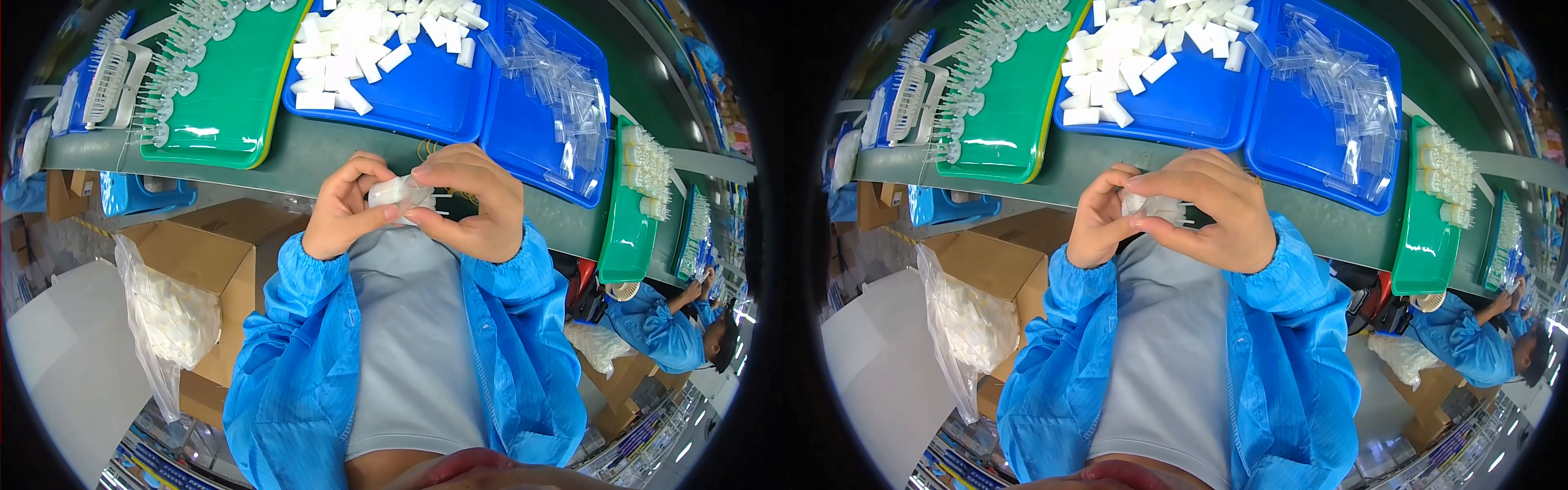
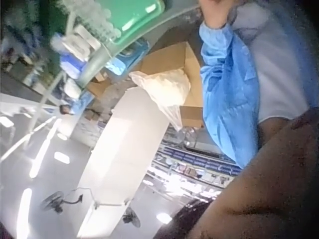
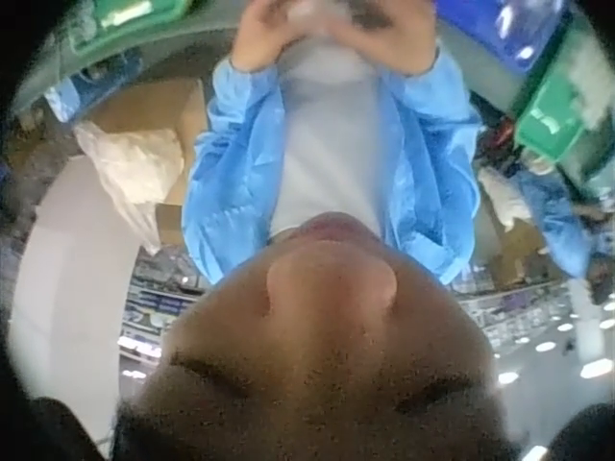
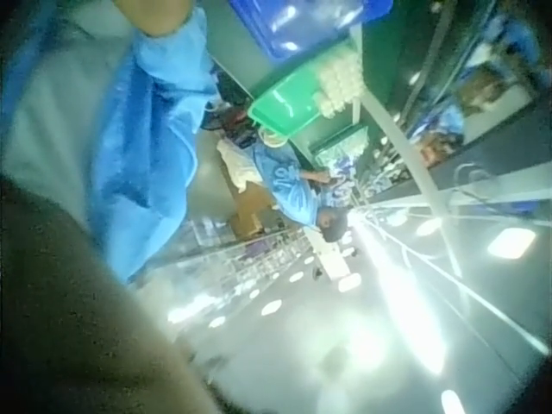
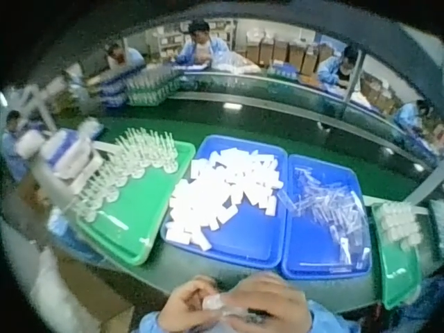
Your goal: The person assembles filter components by fitting white inserts and clear sleeves onto pronged plastic bases, then securing the assembled bundles with rubber bands.
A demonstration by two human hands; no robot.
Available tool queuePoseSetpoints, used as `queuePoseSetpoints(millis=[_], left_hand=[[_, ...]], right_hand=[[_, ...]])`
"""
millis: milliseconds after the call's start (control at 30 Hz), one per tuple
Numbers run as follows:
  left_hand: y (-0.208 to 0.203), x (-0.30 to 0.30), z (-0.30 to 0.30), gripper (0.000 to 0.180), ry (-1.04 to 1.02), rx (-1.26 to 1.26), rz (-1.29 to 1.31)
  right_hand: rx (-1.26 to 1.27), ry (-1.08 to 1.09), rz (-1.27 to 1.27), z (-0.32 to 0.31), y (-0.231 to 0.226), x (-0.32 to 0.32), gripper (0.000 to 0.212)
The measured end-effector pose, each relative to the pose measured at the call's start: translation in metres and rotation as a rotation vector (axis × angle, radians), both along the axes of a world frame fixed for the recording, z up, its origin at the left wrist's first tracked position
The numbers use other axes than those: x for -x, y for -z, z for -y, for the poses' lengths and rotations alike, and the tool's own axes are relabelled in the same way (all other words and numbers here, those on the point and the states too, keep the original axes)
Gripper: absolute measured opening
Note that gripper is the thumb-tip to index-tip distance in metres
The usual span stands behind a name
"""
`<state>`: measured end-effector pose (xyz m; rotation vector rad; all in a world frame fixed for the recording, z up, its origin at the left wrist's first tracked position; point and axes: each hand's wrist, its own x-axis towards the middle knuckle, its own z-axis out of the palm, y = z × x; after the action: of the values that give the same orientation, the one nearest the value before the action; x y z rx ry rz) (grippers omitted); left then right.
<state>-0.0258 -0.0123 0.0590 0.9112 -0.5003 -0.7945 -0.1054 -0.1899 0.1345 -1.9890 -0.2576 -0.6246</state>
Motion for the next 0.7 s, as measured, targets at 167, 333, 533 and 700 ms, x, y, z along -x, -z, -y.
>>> queuePoseSetpoints(millis=[167,333,533,700], left_hand=[[-0.005,0.001,0.000,0.034,0.016,0.027,-0.053],[-0.006,0.001,-0.001,0.032,0.022,0.008,-0.072],[-0.007,0.001,-0.001,0.031,0.028,0.012,-0.028],[-0.007,0.002,0.000,0.033,0.014,0.007,-0.004]], right_hand=[[-0.067,0.077,-0.044,-0.002,-0.003,0.004,0.038],[-0.069,0.018,-0.012,0.004,0.003,0.004,0.038],[-0.423,0.110,-0.061,0.000,0.013,0.013,0.029],[-0.327,-0.030,-0.085,0.005,0.008,0.008,0.028]])
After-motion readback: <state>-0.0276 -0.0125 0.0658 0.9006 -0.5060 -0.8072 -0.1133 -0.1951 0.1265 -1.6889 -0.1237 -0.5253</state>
